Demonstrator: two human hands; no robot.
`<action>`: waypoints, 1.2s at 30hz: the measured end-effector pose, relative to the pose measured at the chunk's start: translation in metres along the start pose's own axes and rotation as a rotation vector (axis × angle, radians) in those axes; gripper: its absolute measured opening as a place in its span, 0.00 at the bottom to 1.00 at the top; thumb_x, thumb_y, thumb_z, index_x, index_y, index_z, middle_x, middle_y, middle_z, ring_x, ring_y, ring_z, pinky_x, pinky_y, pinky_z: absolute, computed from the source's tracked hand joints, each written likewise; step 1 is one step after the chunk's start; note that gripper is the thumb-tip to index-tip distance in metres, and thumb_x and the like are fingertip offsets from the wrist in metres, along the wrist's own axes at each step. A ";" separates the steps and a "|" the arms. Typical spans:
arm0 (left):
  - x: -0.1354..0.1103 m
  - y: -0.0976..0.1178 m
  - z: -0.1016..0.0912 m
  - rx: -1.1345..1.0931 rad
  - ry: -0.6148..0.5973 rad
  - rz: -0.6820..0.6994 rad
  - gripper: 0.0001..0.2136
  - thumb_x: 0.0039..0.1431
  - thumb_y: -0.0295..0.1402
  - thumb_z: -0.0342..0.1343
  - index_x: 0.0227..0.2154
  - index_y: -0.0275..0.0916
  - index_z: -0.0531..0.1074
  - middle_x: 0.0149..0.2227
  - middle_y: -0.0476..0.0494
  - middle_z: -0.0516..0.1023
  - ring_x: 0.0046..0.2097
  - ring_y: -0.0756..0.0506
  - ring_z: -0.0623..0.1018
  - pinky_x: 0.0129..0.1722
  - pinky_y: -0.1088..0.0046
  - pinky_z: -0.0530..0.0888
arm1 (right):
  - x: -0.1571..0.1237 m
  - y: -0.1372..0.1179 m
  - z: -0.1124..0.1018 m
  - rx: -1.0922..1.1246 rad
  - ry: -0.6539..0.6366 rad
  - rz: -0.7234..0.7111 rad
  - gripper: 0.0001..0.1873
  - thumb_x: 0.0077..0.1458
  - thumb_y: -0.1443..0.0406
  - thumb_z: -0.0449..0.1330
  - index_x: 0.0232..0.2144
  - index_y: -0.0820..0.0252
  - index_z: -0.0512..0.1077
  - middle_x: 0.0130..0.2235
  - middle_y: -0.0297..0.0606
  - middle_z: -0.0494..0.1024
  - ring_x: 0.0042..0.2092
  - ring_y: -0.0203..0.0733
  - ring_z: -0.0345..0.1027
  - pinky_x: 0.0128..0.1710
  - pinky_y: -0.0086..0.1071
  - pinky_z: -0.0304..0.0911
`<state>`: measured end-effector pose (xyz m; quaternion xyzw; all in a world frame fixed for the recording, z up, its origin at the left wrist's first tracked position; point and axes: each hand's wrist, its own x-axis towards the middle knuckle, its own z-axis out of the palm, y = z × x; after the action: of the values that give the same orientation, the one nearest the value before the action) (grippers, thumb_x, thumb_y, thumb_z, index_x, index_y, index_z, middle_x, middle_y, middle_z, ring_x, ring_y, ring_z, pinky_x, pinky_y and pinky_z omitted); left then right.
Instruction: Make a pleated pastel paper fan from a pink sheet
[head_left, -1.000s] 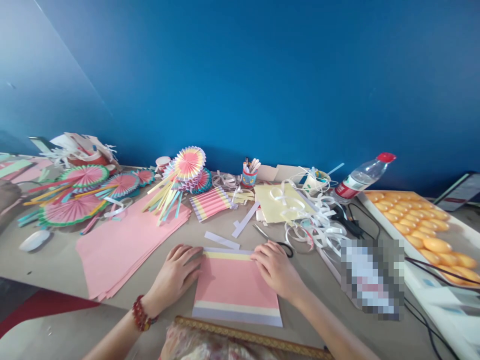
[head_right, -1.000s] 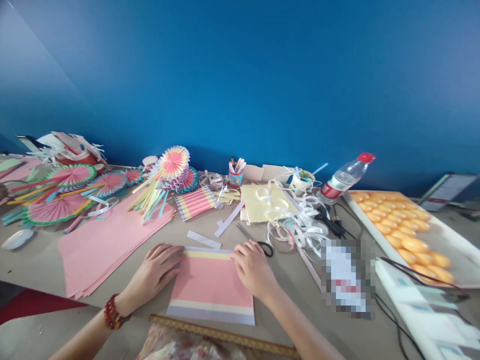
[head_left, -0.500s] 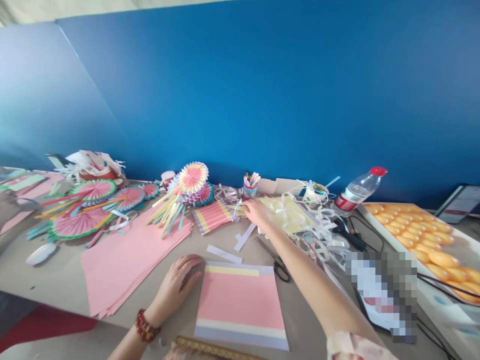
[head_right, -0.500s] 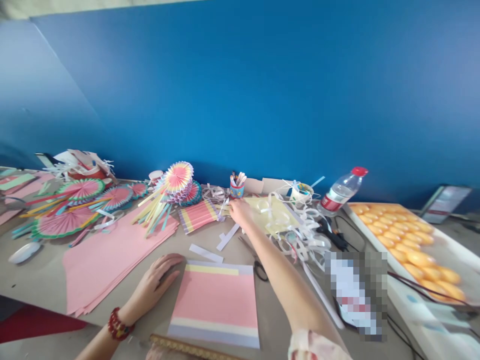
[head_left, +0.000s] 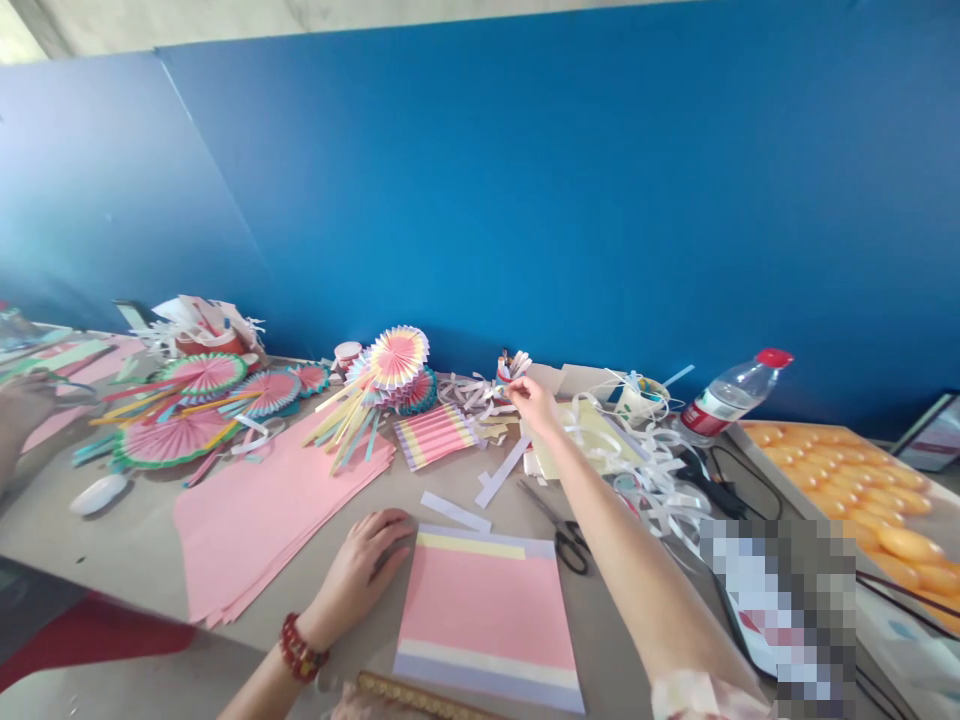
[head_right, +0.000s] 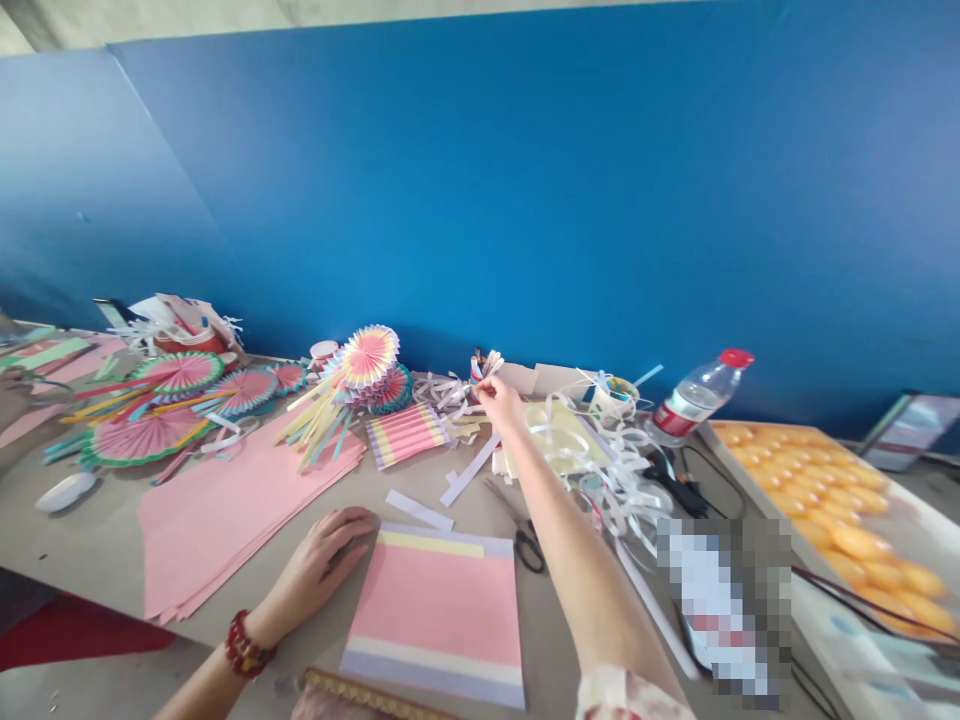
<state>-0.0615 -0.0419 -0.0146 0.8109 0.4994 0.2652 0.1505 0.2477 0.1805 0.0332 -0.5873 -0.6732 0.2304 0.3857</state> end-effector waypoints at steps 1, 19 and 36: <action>0.000 0.000 0.000 -0.002 0.005 0.004 0.13 0.66 0.36 0.47 0.49 0.45 0.72 0.51 0.38 0.73 0.51 0.40 0.74 0.51 0.60 0.72 | 0.002 -0.001 -0.005 0.057 0.010 0.010 0.10 0.55 0.58 0.54 0.33 0.57 0.70 0.36 0.37 0.79 0.39 0.43 0.71 0.39 0.33 0.62; 0.040 0.051 -0.018 -0.709 -0.039 -0.194 0.18 0.62 0.43 0.54 0.48 0.36 0.69 0.41 0.39 0.76 0.38 0.46 0.76 0.38 0.72 0.74 | -0.164 -0.063 -0.035 0.388 -0.745 0.100 0.10 0.56 0.58 0.59 0.34 0.59 0.72 0.28 0.33 0.75 0.31 0.36 0.69 0.32 0.28 0.61; 0.014 0.053 -0.016 -0.477 -0.226 -0.233 0.06 0.60 0.34 0.53 0.31 0.38 0.71 0.29 0.49 0.74 0.31 0.51 0.72 0.33 0.78 0.67 | -0.231 -0.042 -0.039 0.151 -0.703 0.124 0.05 0.55 0.63 0.58 0.30 0.57 0.73 0.31 0.30 0.75 0.33 0.35 0.67 0.32 0.25 0.58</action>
<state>-0.0273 -0.0535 0.0295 0.7142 0.4928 0.2642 0.4210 0.2558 -0.0575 0.0316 -0.4818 -0.7089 0.4902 0.1581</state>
